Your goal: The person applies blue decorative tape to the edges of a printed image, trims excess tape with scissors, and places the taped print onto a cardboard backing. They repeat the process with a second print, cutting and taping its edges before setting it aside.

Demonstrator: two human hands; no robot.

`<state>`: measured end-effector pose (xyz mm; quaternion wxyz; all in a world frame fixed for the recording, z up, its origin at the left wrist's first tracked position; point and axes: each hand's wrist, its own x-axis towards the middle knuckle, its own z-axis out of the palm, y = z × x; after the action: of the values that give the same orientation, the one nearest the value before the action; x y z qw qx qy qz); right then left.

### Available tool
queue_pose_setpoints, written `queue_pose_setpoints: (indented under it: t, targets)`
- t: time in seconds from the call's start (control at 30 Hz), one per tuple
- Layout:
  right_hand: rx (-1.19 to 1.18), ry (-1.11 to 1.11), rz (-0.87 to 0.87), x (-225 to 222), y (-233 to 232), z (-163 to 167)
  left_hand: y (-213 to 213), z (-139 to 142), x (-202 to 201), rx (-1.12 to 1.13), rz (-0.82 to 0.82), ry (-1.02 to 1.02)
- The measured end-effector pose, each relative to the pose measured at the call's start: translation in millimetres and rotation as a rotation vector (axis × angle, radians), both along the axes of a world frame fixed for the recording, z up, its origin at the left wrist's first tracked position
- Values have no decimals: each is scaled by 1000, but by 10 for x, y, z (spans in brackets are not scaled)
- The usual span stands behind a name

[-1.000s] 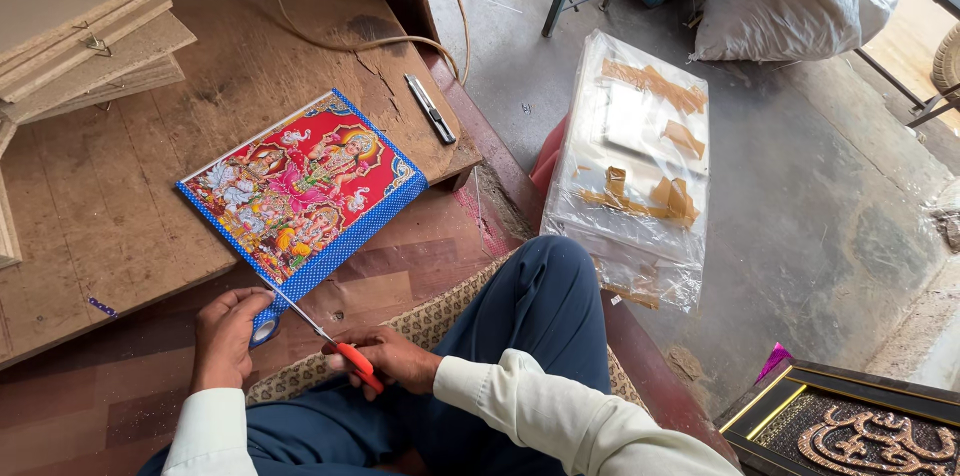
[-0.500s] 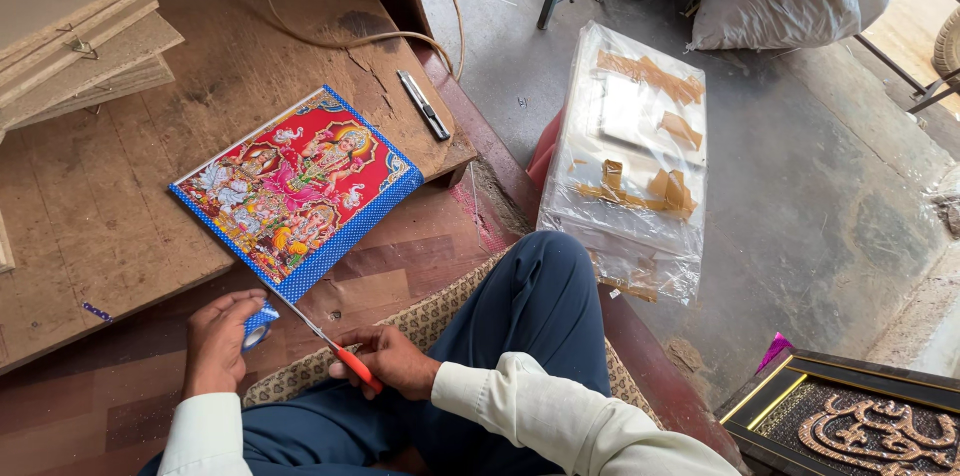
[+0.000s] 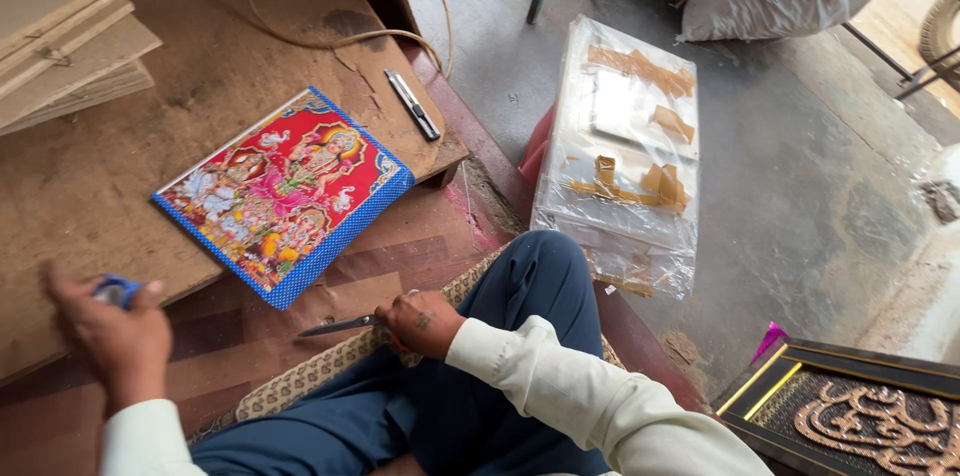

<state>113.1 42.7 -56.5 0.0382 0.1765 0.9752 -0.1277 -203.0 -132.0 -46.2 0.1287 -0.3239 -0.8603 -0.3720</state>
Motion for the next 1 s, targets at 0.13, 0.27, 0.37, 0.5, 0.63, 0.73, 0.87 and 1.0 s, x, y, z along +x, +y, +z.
queue_pose_setpoints:
  t: [0.13,0.27,0.37,0.5,0.63,0.73,0.87,1.0]
  targets:
    - [46,23,143,-141,146,-27,26,77,-285,-126,118,72]
    - [-33,-25,222,-342,404,-19,83,-12,-527,-127,97,-29]
    - [-104,-150,285,-517,501,-41,92,-66,-571,-128,117,-54]
    - [-126,-223,292,-583,522,-27,79,-81,-515,-122,242,228]
    - [-131,-69,201,-455,503,0,145,-61,-217,399,109,-256]
    - [-95,-115,202,-362,429,69,306,-140,170,676,73,-876]
    - [11,132,268,-56,93,147,453,-178,391,507,100,-1155]
    - [45,142,194,341,-179,130,522,-221,411,566,82,-1386]
